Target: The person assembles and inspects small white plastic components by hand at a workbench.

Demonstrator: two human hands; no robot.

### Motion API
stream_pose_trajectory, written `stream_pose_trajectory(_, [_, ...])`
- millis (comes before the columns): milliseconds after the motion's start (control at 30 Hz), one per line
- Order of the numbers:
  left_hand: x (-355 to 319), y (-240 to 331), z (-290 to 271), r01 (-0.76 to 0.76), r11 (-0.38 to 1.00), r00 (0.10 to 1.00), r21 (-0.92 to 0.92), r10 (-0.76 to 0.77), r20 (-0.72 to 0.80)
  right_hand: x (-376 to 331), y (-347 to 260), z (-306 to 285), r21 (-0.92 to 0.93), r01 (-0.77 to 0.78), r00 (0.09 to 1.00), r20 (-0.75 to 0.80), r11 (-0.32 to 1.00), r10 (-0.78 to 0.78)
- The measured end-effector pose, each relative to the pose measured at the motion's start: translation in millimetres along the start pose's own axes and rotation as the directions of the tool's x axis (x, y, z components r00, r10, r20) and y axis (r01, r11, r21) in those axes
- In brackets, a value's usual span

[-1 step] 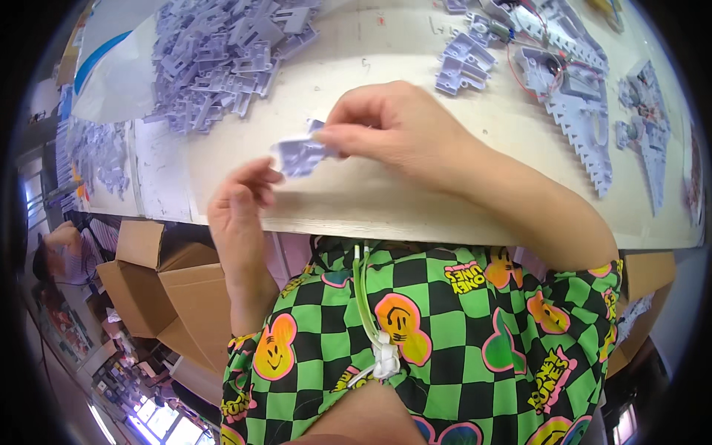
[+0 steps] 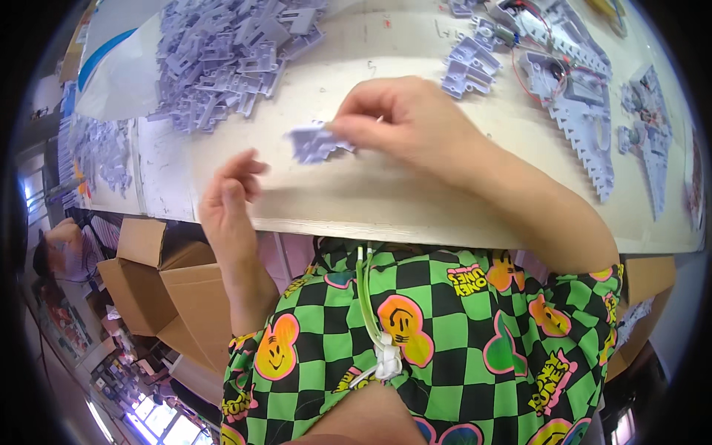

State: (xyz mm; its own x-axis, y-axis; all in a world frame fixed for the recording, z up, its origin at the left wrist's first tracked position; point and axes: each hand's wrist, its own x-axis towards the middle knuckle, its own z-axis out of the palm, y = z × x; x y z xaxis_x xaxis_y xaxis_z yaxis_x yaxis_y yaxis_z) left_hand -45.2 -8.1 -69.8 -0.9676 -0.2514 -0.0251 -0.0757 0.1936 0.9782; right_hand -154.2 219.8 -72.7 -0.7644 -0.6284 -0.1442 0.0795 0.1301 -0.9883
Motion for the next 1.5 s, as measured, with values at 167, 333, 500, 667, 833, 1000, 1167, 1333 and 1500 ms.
stream_pose_trajectory(167, [37, -12, -31, -0.010, 0.838, 0.962, 0.545, 0.156, -0.223, 8, 8, -20, -0.313, -0.036, 0.975, -0.220, 0.949, -0.035])
stream_pose_trajectory(333, [55, -14, -13, -0.158, 0.667, 0.956, 0.728, 0.288, -0.057, 2, 1, -12, -0.554, 0.072, 0.991, -0.053, 0.829, -0.121])
stream_pose_trajectory(500, [62, -13, -4, -0.164, 0.567, 0.953, 0.807, 0.302, -0.018, 3, 1, -10, -0.565, 0.093, 0.988, -0.047, 0.820, -0.145])
stream_pose_trajectory(667, [58, -13, -12, -0.191, 0.597, 0.952, 0.779, 0.305, 0.000, 2, 3, -10, -0.546, 0.124, 0.979, -0.067, 0.829, -0.190])
stream_pose_trajectory(833, [39, 3, -9, -0.354, 0.624, 0.914, 0.697, 0.388, 0.117, 1, 5, -11, -0.506, 0.175, 0.963, -0.090, 0.844, -0.254])
stream_pose_trajectory(1000, [27, 26, 8, -0.475, 0.565, 0.873, 0.675, 0.399, 0.280, -4, -9, -1, -0.135, 0.040, 0.998, -0.052, 0.990, -0.048])
stream_pose_trajectory(1167, [26, 32, 17, -0.548, 0.572, 0.836, 0.610, 0.401, 0.374, -3, -4, -2, 0.071, -0.045, 0.998, 0.044, 0.996, 0.042])
stream_pose_trajectory(1333, [25, 29, 18, -0.533, 0.648, 0.846, 0.544, 0.413, 0.336, -3, -11, -4, 0.200, -0.191, 0.979, 0.105, 0.961, 0.173])
stream_pose_trajectory(1500, [10, 45, 5, -0.671, 0.604, 0.692, 0.430, 0.718, 0.070, -2, 0, -8, 0.107, -0.118, 0.991, 0.078, 0.987, 0.110])
